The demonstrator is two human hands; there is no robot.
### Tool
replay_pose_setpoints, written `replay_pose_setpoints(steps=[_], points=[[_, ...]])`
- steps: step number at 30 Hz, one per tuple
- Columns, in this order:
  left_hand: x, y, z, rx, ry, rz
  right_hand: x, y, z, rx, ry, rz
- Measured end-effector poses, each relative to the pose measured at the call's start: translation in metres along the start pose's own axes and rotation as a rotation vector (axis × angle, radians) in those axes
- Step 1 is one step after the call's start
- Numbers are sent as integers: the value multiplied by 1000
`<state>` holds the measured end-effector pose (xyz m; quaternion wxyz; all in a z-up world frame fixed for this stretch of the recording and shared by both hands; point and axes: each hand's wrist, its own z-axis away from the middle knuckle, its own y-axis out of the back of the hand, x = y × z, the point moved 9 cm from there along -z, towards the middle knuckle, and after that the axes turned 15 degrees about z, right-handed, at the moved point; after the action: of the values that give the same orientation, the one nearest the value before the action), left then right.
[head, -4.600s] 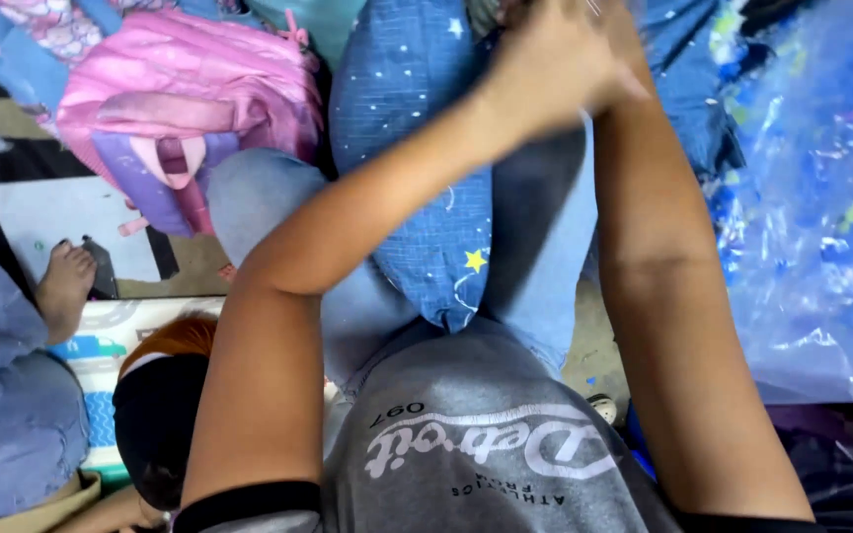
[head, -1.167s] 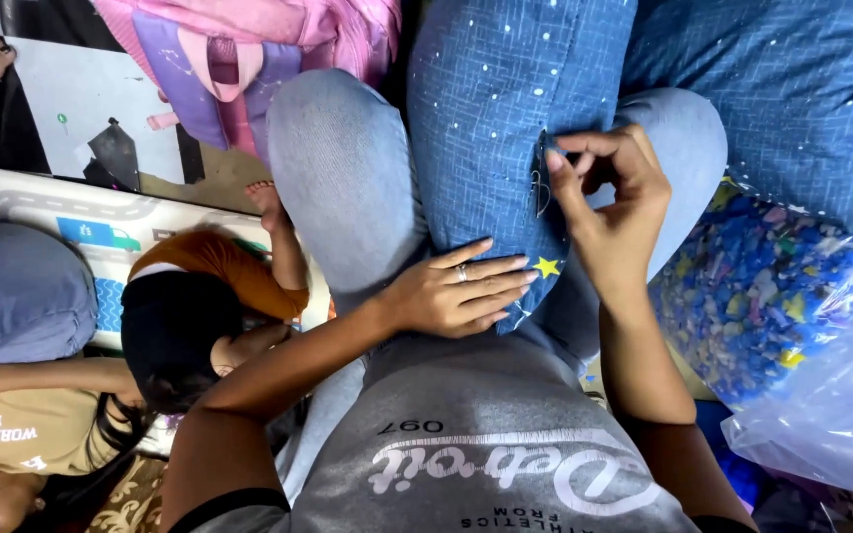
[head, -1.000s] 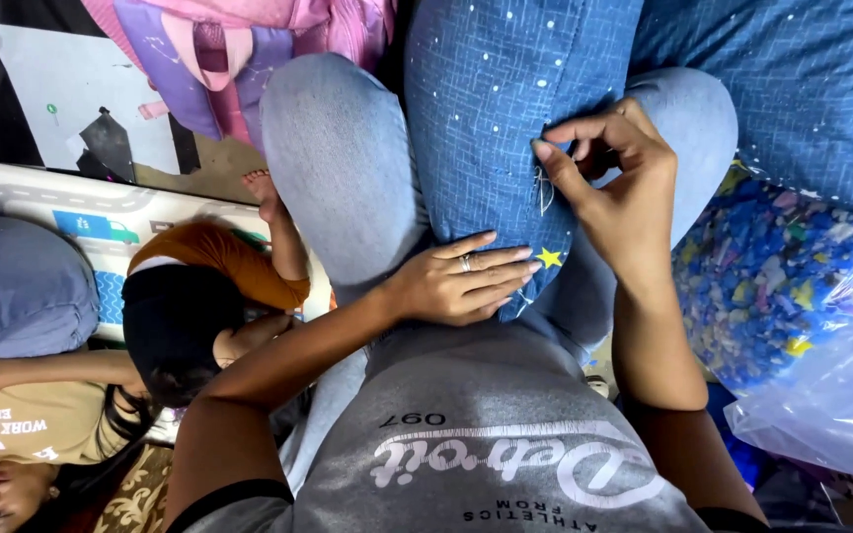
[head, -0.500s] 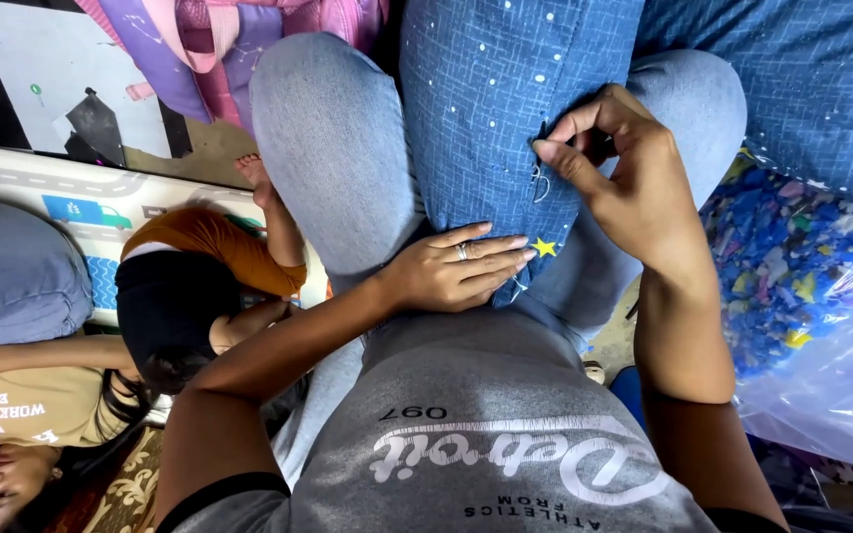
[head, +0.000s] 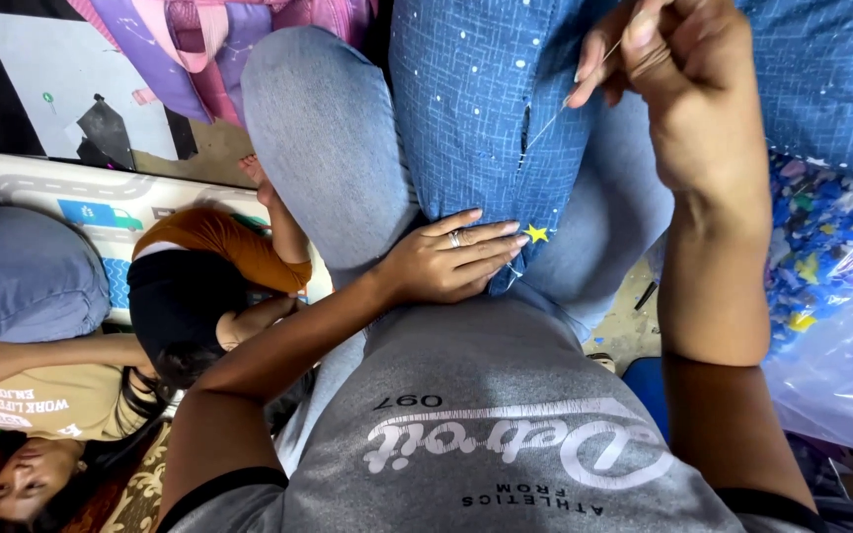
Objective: Hand-sewing a seam on a blue star-patterned pillowcase to close it after stuffing.
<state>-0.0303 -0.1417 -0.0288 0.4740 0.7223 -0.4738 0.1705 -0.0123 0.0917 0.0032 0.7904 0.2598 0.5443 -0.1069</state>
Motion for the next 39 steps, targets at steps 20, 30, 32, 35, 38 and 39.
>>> replay_pose_setpoints(steps=[20,30,32,35,38,39], points=[[-3,-7,4,-92,27,37,2,11,-23,-42,165,37],[-1,1,-3,-29,26,36,-7,-19,22,-2,2,-57],[0,2,-5,-33,20,6,0,-19,35,119,-10,-55],[-2,2,-4,-21,23,12,1,-24,44,223,-28,-16],[-4,0,-3,-10,23,46,22,-32,53,199,-110,-38],[-5,0,-2,-8,24,47,24,-30,53,197,-112,-37]])
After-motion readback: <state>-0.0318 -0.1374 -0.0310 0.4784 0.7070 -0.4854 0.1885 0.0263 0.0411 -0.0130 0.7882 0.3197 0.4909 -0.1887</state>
